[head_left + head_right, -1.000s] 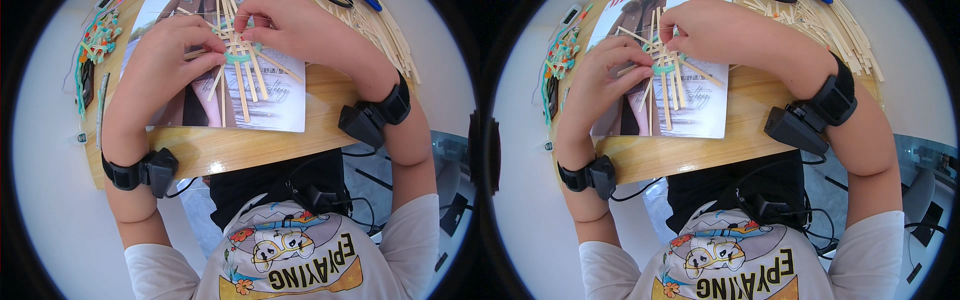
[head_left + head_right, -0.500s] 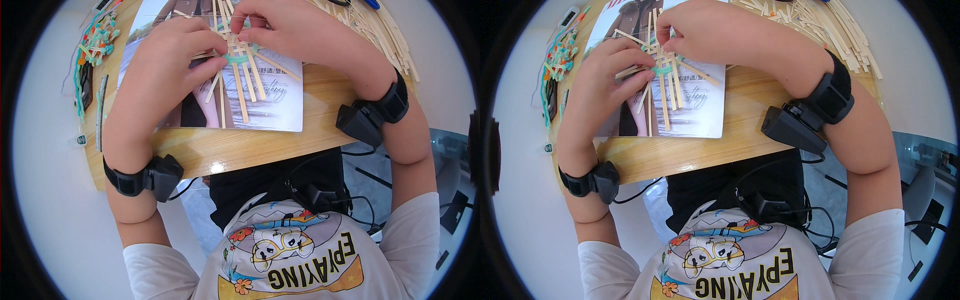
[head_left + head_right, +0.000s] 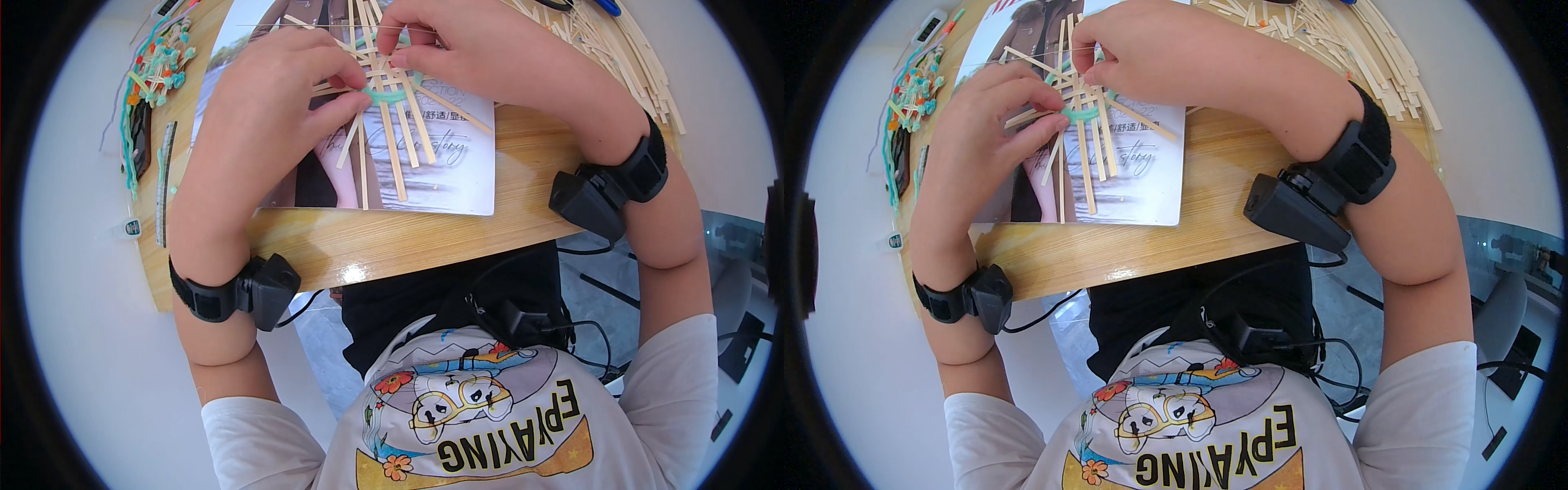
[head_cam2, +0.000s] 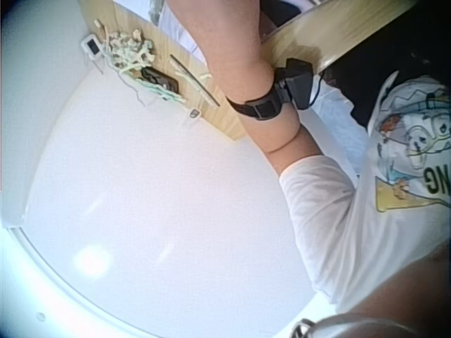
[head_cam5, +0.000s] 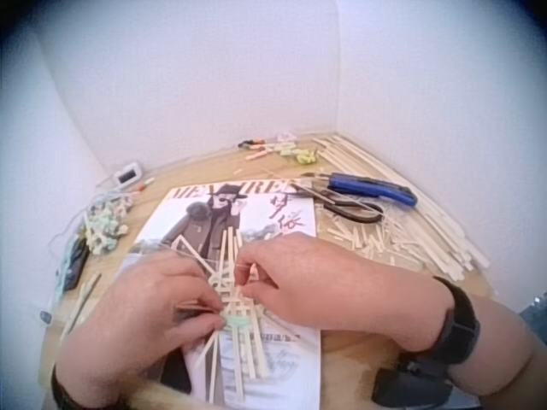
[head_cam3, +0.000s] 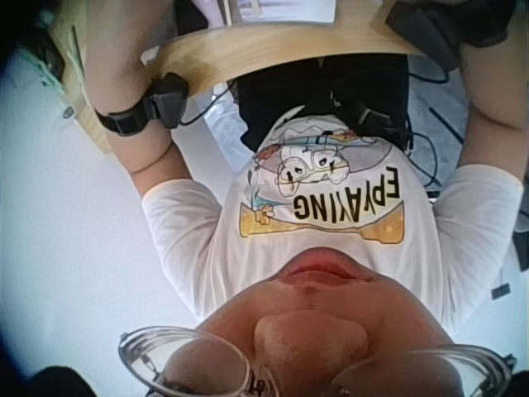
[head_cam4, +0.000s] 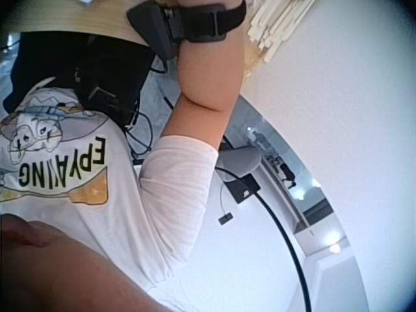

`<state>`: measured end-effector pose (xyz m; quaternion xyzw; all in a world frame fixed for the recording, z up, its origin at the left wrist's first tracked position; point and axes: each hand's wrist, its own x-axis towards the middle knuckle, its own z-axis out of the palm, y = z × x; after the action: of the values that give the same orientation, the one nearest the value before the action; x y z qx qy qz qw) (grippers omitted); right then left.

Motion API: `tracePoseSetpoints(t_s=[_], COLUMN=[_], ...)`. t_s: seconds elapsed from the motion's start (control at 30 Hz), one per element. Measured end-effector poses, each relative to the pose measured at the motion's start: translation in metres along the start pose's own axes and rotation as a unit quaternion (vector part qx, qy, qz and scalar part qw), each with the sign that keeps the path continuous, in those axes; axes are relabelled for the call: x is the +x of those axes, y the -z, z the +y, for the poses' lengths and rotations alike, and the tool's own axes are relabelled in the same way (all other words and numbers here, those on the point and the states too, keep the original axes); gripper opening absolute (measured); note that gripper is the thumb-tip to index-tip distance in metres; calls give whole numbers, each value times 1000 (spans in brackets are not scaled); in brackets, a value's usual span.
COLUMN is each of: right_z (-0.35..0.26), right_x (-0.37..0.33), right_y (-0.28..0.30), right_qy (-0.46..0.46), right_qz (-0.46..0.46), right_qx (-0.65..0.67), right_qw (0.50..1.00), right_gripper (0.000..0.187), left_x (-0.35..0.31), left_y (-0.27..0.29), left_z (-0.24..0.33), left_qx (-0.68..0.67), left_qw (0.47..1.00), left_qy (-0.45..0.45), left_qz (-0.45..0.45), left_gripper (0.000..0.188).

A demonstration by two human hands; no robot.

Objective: A person weaves thin bamboo strips into a pattern on a table.

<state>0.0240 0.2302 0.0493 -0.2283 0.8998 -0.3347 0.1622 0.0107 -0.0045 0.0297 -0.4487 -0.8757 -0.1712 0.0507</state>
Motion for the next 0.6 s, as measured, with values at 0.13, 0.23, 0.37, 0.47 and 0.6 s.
tracePoseSetpoints(t_s=[0.13, 0.23, 0.37, 0.47, 0.6], right_z=[-2, -7, 10, 7, 2], right_x=[1, 2, 4, 6, 0], right_y=[-1, -4, -8, -9, -3], right_qy=[6, -52, 5, -4, 13], right_qz=[1, 10, 16, 17, 10], right_qx=[-7, -32, -22, -32, -12], right_qw=[1000, 998, 1000, 999, 1000], right_gripper=[24, 24, 24, 24, 24], left_x=[1, 1, 2, 2, 4], left_y=[-1, -2, -3, -4, -4], left_z=[0, 1, 0, 0, 0], left_qx=[-10, -24, -23, -15, 6], left_qw=[1000, 999, 999, 999, 997], left_qy=[2, -14, -25, -40, -74], left_qz=[-4, -20, -21, -18, -12], left_gripper=[17, 17, 18, 17, 15])
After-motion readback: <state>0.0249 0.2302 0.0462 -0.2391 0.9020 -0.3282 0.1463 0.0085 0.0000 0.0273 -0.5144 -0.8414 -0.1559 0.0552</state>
